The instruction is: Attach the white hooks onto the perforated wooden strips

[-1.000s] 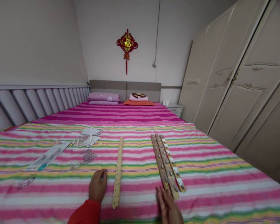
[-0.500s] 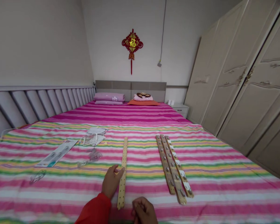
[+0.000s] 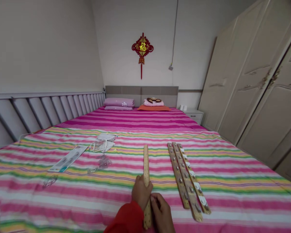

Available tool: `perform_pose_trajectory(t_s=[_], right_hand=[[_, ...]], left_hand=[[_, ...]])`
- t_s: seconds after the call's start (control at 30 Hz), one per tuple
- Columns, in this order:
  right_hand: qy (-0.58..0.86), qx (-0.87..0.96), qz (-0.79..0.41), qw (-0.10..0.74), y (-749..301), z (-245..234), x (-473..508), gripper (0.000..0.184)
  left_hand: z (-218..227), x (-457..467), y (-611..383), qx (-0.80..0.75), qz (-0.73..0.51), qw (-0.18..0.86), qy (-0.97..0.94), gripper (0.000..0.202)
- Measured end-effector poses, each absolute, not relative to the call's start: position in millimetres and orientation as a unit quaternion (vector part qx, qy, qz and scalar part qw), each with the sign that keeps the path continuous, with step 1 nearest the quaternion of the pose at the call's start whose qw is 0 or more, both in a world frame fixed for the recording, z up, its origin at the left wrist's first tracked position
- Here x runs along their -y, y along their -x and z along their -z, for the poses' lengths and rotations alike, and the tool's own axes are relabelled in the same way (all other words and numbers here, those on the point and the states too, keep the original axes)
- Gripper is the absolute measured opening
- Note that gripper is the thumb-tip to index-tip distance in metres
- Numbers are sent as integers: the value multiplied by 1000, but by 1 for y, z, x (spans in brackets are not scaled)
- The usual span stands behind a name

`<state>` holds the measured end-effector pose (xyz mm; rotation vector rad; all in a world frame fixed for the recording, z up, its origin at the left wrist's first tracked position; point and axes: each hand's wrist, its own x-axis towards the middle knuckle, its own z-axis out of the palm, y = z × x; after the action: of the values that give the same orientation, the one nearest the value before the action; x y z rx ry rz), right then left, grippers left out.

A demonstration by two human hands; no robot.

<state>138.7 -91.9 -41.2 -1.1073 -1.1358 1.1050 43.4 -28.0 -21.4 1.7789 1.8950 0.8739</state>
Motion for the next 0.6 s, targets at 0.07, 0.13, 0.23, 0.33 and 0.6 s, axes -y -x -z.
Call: perform_pose_trajectory(t_s=[0.07,0.13,0.23,0.33,0.6], right_hand=[[474,475,-478,566,-143,45,88,41],[478,460,-497,559,-147,52,85,43],[483,425,-527,555,-149,63,81,49],[484,395,-537,567,-149,68,79,53],[478,382,-555,564,-152,65,79,55]], left_hand=[[26,25,-41,-648,-336,225,-645,24],[29,18,-25,-607,-389,270,-638,32],[24,1,22,-592,-493,279,-574,37],[14,-19,82,-646,-518,176,-531,32],[8,-47,158,-803,-281,-24,-525,41]])
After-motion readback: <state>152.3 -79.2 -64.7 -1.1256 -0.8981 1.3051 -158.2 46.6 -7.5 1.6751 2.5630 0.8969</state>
